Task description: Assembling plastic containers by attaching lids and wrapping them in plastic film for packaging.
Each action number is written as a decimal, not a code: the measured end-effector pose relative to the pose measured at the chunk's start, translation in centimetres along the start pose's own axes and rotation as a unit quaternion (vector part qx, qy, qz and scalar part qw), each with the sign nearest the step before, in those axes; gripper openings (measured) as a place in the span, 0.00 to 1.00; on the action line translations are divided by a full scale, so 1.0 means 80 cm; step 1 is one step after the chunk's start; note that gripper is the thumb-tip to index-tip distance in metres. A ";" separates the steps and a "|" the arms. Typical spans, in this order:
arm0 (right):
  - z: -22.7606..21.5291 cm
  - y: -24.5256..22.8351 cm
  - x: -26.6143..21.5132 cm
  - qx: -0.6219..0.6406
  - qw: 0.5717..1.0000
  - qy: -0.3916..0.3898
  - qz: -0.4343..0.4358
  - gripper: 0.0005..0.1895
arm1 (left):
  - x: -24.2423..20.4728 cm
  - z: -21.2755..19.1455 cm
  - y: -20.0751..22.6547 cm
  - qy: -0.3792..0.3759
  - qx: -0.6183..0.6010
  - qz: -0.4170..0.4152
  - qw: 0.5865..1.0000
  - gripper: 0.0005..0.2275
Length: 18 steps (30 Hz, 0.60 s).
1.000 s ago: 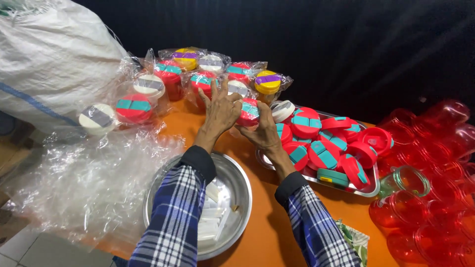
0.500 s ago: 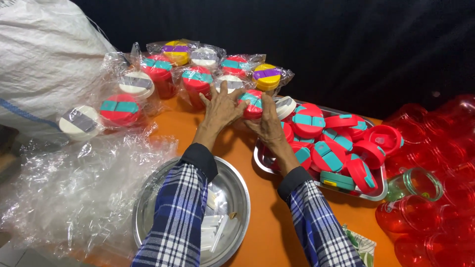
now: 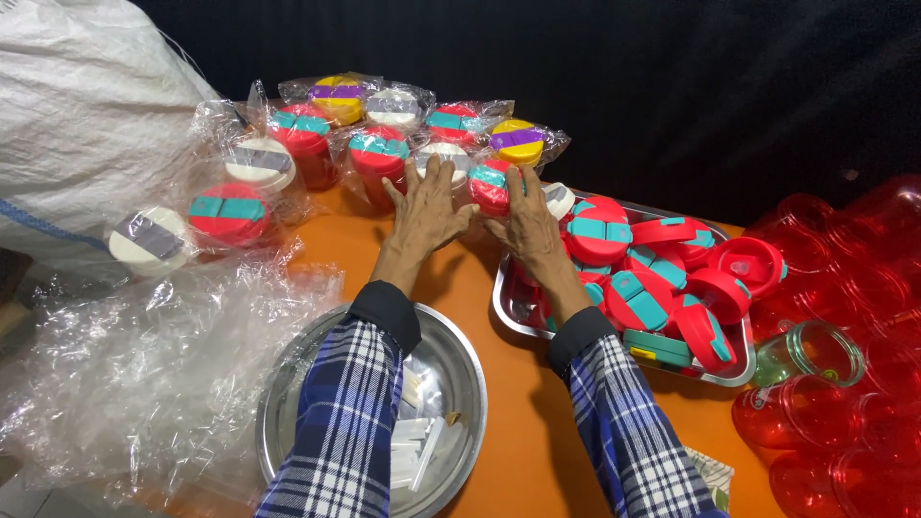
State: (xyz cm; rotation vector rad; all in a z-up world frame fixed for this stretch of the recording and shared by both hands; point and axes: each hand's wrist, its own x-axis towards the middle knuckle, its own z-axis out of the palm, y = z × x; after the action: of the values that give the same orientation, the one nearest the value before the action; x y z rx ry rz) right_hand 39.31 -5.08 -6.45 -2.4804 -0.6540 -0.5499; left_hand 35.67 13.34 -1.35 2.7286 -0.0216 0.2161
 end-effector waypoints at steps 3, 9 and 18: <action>0.012 0.009 0.009 -0.026 1.000 0.006 0.008 0.45 | 0.006 0.017 -0.009 0.018 0.020 0.017 1.000 0.31; 0.009 0.011 0.013 -0.026 0.999 -0.028 0.027 0.50 | 0.009 0.021 -0.014 0.013 0.020 0.018 1.000 0.30; -0.004 0.004 0.009 -0.045 0.997 -0.049 0.045 0.58 | -0.010 0.011 0.001 0.053 0.075 0.025 0.995 0.34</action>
State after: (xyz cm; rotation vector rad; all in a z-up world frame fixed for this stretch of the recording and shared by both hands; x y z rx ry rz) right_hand 40.00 -5.29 -5.95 -2.6214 -0.5619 -0.4348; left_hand 35.01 12.89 -2.22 2.8643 -0.0441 0.3922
